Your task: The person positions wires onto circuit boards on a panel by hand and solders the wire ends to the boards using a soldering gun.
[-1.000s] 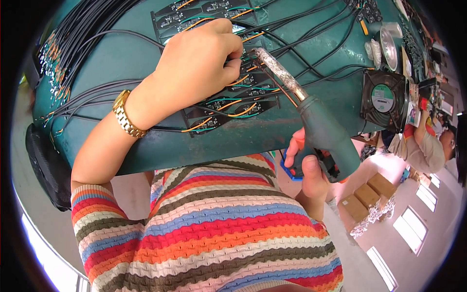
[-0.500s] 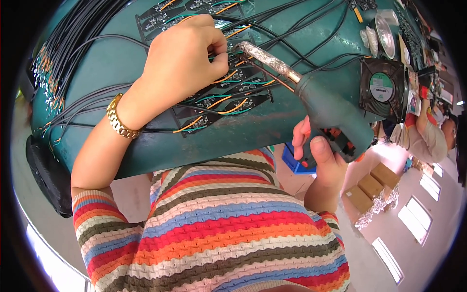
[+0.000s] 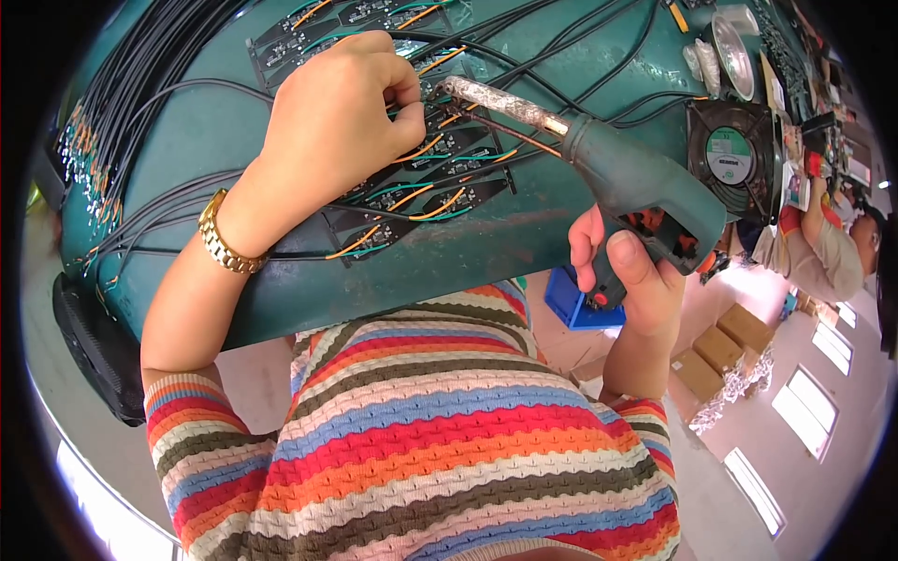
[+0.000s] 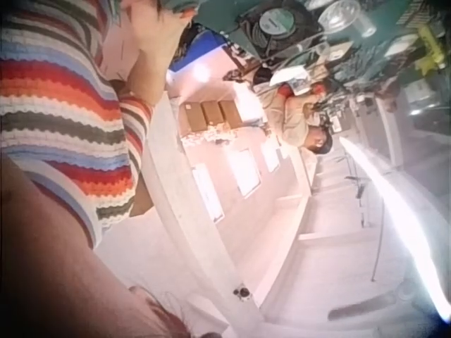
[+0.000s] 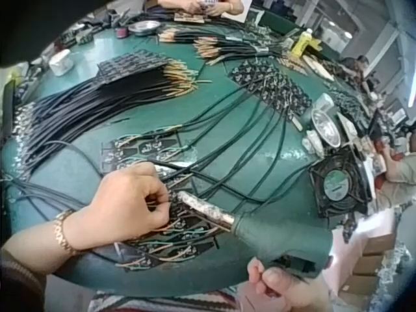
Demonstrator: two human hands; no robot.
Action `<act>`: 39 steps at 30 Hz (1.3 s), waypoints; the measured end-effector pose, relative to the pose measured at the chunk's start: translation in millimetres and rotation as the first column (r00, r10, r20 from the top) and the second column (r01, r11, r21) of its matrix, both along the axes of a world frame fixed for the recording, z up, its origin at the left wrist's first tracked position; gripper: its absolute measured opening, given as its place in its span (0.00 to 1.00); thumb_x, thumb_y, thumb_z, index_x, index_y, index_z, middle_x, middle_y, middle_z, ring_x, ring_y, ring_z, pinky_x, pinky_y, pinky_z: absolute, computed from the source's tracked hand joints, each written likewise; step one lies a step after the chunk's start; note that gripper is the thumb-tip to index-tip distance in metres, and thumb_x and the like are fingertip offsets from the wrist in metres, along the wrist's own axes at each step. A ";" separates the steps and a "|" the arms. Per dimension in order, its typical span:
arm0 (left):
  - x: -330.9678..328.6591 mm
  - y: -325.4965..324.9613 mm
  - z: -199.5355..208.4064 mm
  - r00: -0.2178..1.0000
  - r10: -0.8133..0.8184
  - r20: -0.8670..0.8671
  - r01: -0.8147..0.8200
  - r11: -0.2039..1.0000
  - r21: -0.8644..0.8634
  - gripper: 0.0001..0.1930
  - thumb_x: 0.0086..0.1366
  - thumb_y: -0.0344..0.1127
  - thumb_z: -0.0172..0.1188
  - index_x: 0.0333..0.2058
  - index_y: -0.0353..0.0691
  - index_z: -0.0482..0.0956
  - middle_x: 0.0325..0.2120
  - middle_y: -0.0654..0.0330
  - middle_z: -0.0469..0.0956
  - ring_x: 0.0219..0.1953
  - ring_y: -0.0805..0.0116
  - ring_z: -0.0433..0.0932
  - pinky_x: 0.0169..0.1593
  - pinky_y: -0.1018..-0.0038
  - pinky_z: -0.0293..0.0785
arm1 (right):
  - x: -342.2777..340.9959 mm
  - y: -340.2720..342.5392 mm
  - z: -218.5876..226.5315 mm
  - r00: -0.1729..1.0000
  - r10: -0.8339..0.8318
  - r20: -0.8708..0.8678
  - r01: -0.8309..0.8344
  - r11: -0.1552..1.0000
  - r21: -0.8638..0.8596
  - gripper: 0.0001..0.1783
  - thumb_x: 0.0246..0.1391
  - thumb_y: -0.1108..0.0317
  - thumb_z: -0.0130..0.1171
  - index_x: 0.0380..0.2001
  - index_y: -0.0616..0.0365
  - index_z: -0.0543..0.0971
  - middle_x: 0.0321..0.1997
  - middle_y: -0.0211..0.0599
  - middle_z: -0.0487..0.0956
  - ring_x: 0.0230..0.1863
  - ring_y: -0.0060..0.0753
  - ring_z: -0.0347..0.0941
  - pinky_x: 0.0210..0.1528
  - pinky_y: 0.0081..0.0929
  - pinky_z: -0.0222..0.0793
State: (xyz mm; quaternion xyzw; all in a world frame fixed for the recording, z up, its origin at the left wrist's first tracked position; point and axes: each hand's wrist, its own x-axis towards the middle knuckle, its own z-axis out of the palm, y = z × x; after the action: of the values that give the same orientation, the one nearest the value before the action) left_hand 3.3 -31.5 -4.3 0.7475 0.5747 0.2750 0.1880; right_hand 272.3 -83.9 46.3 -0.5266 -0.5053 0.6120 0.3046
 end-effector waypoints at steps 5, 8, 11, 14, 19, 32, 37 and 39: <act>0.2 1.5 -1.8 1.000 -0.017 0.012 0.017 1.000 0.021 0.04 0.47 0.28 0.61 0.22 0.35 0.77 0.23 0.59 0.72 0.25 0.62 0.74 0.30 0.70 0.71 | -4.7 -3.1 -9.0 0.982 -0.031 -0.188 0.037 0.999 0.029 0.17 0.54 0.60 0.59 0.37 0.66 0.75 0.23 0.36 0.74 0.18 0.23 0.69 0.21 0.20 0.65; -0.6 0.1 -3.1 0.999 -0.025 0.029 0.024 0.999 0.039 0.04 0.47 0.27 0.62 0.23 0.34 0.77 0.22 0.59 0.71 0.22 0.66 0.72 0.28 0.74 0.70 | -1.7 -6.1 -16.1 0.973 -0.063 -0.222 0.076 0.996 0.048 0.30 0.54 0.48 0.58 0.41 0.70 0.71 0.22 0.44 0.72 0.14 0.27 0.67 0.14 0.20 0.60; -1.4 1.0 0.1 1.000 -0.013 0.024 0.013 1.000 0.008 0.03 0.46 0.28 0.61 0.21 0.36 0.77 0.23 0.59 0.73 0.25 0.62 0.74 0.30 0.70 0.72 | 8.9 -10.2 -27.0 0.907 -0.024 -0.420 0.030 1.000 0.008 0.31 0.60 0.46 0.48 0.47 0.69 0.66 0.24 0.41 0.71 0.16 0.26 0.68 0.20 0.22 0.64; -0.8 -0.2 0.1 1.000 -0.006 0.009 0.006 1.000 -0.004 0.02 0.45 0.30 0.60 0.19 0.38 0.77 0.24 0.59 0.74 0.28 0.58 0.76 0.32 0.66 0.74 | 4.2 -14.8 -32.6 0.721 -0.067 -0.690 0.013 0.997 -0.082 0.28 0.64 0.48 0.39 0.50 0.66 0.63 0.26 0.38 0.69 0.17 0.25 0.67 0.27 0.25 0.66; 0.3 -0.8 -1.8 1.000 0.007 0.025 -0.008 1.000 0.007 0.02 0.46 0.30 0.59 0.19 0.38 0.77 0.23 0.59 0.74 0.28 0.58 0.76 0.32 0.66 0.74 | -6.1 -23.9 -34.3 0.695 -0.270 -0.666 0.190 0.963 -0.192 0.25 0.63 0.51 0.41 0.51 0.62 0.64 0.27 0.36 0.69 0.19 0.25 0.68 0.27 0.26 0.66; -3.0 -3.1 -3.8 0.999 -0.046 0.026 0.045 0.998 0.033 0.03 0.50 0.30 0.60 0.24 0.39 0.77 0.24 0.59 0.73 0.27 0.59 0.76 0.30 0.67 0.73 | 1.2 -36.6 -36.8 0.717 -0.282 -0.637 0.248 0.958 -0.145 0.24 0.62 0.53 0.42 0.50 0.62 0.64 0.27 0.38 0.70 0.20 0.25 0.68 0.26 0.25 0.66; -4.8 -7.5 -5.0 0.982 -0.160 -0.099 0.176 0.967 0.183 0.04 0.56 0.30 0.59 0.30 0.39 0.73 0.27 0.58 0.70 0.26 0.56 0.76 0.26 0.65 0.72 | 1.5 -42.1 -39.9 0.748 -0.273 -0.605 0.283 0.956 -0.081 0.23 0.62 0.55 0.43 0.51 0.63 0.64 0.27 0.38 0.69 0.20 0.26 0.68 0.27 0.26 0.67; -2.0 -9.4 -3.6 0.982 -0.139 -0.128 0.157 0.977 0.145 0.04 0.56 0.28 0.59 0.30 0.39 0.73 0.28 0.57 0.70 0.27 0.54 0.75 0.28 0.65 0.72 | -0.3 -41.9 -40.5 0.745 -0.289 -0.601 0.305 0.949 -0.079 0.23 0.61 0.56 0.46 0.50 0.64 0.65 0.27 0.40 0.70 0.20 0.27 0.69 0.26 0.25 0.68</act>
State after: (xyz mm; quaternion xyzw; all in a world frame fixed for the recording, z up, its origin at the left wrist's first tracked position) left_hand 1.3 -40.8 -7.9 0.8155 0.5042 0.2596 0.1158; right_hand 271.9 -125.8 5.8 -0.3728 -0.2983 0.6853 0.5499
